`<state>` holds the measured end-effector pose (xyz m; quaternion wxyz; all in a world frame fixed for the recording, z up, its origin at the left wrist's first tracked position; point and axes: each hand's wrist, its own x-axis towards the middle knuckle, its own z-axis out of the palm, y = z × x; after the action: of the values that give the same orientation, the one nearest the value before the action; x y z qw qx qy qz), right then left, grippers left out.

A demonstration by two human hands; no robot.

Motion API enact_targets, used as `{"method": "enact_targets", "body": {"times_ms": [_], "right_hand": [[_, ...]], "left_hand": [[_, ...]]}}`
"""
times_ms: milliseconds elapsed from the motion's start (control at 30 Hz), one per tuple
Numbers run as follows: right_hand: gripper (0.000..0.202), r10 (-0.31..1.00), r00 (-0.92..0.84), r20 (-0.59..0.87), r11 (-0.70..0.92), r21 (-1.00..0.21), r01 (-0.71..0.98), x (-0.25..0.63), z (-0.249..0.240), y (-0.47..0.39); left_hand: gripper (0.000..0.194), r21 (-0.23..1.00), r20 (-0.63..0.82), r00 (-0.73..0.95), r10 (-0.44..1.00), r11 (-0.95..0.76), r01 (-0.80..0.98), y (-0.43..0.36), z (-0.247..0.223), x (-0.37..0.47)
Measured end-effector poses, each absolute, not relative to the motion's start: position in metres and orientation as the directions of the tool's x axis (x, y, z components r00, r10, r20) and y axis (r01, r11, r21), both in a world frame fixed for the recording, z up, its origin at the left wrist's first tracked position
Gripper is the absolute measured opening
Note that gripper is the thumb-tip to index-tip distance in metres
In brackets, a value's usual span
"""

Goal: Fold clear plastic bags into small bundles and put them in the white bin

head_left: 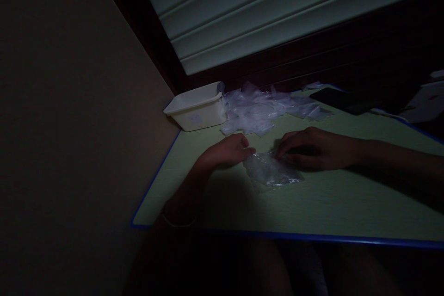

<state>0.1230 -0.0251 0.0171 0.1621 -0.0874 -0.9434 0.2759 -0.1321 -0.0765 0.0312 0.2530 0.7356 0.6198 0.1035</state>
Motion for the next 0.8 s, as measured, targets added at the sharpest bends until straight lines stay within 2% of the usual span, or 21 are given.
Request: {"method": "enact_targets", "body": {"times_ms": [133, 500, 700, 800], "right_hand": [[0.023, 0.253, -0.933, 0.256, 0.829, -0.555, 0.073, 0.123, 0.018, -0.025], [0.026, 0.278, -0.93, 0.239, 0.821, -0.561, 0.101, 0.124, 0.016, -0.025], [0.026, 0.275, -0.932, 0.237, 0.822, -0.56, 0.1, 0.124, 0.016, -0.024], [0.026, 0.271, -0.933, 0.236, 0.826, -0.555, 0.1, 0.124, 0.016, -0.024]], "left_hand": [[0.038, 0.485, -0.142, 0.188, 0.972, -0.098, 0.869, -0.075, 0.022, -0.131], [0.029, 0.488, -0.102, 0.179, 0.978, -0.108, 0.866, -0.075, 0.013, -0.124], [0.024, 0.545, -0.16, 0.234, 0.959, -0.112, 0.831, -0.075, 0.021, -0.129], [0.031, 0.582, -0.234, 0.257, 0.938, -0.077, 0.81, -0.076, 0.026, -0.129]]}}
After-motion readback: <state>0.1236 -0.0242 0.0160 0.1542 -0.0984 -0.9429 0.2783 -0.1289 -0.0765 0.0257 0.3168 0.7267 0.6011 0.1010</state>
